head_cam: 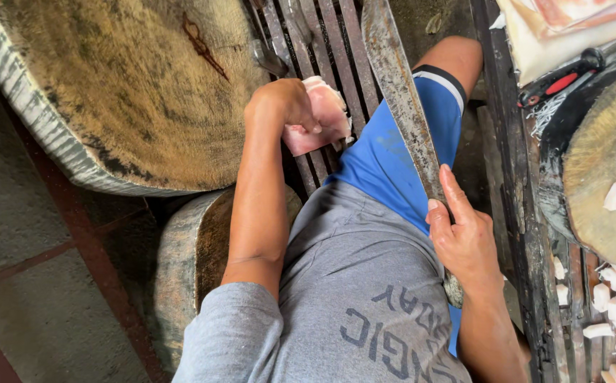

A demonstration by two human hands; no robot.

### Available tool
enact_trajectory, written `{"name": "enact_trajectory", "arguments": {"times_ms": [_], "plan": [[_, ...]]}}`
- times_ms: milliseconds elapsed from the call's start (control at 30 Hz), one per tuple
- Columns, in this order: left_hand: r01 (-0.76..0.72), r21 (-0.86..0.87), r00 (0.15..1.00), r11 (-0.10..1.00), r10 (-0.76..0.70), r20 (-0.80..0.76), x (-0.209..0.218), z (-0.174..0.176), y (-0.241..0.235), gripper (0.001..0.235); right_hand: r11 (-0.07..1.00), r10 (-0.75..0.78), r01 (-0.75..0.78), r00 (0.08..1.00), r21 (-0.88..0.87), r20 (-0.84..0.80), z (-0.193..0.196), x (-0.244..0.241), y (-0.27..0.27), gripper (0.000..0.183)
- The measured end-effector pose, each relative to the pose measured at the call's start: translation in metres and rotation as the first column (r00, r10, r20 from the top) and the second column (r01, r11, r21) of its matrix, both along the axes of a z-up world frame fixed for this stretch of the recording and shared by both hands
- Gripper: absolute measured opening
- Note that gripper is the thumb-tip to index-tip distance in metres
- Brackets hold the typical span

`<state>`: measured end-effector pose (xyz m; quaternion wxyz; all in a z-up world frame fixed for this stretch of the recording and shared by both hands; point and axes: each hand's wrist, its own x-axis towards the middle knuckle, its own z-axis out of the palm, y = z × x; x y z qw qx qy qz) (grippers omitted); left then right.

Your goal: The person is chopping large pieces of pork skin and fat into small squares on a wooden board using a large knife.

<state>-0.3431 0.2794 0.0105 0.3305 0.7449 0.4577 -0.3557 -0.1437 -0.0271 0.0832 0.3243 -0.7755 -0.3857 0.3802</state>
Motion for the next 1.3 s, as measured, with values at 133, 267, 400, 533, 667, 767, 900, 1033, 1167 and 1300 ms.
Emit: {"name": "enact_trajectory", "arguments": {"times_ms": [133,267,400,533,667,767,900,1033,1167,1300], "plan": [[0.070,0.055,0.997,0.996,-0.071,0.021,0.012,0.005,0.006,0.038,0.995,-0.098,0.098,0.995,-0.028,0.017,0.007,0.000,-0.008,0.058],[0.058,0.167,0.913,0.984,-0.120,0.389,0.066,0.018,-0.011,0.041,0.947,-0.312,0.313,0.950,0.073,-0.016,0.004,0.006,-0.034,0.058],[0.131,0.179,0.640,0.975,-0.221,0.736,0.169,0.032,-0.071,0.048,0.784,-0.586,0.590,0.806,0.195,-0.084,-0.003,0.000,-0.084,0.060],[0.298,0.340,0.287,0.892,-0.423,0.859,0.268,0.040,-0.161,0.064,0.573,-0.775,0.772,0.620,0.275,-0.126,-0.007,-0.002,-0.131,0.064],[0.435,0.431,0.263,0.790,-0.570,0.779,0.336,0.023,-0.243,0.087,0.320,-0.875,0.897,0.404,0.306,-0.269,-0.010,-0.010,-0.165,0.068],[0.549,0.516,0.210,0.658,-0.706,0.677,0.358,-0.001,-0.275,0.066,0.272,-0.914,0.897,0.353,0.348,-0.197,-0.018,-0.018,-0.184,0.070],[0.624,0.617,-0.072,0.479,-0.751,0.656,0.365,-0.026,-0.261,0.040,0.278,-0.951,0.909,0.305,0.310,-0.043,-0.025,-0.028,-0.201,0.070],[0.539,0.584,-0.053,0.607,-0.668,0.743,0.360,-0.028,-0.243,0.046,0.295,-0.955,0.936,0.296,0.194,0.026,-0.030,-0.031,-0.206,0.069],[0.667,0.561,-0.107,0.491,-0.682,0.724,0.351,-0.010,-0.248,0.040,0.313,-0.947,0.945,0.303,0.098,0.107,-0.035,-0.024,-0.203,0.068],[0.789,0.435,-0.070,0.434,-0.640,0.765,0.340,0.002,-0.244,0.041,0.421,-0.884,0.898,0.376,0.124,0.280,-0.043,-0.018,-0.202,0.067]]}}
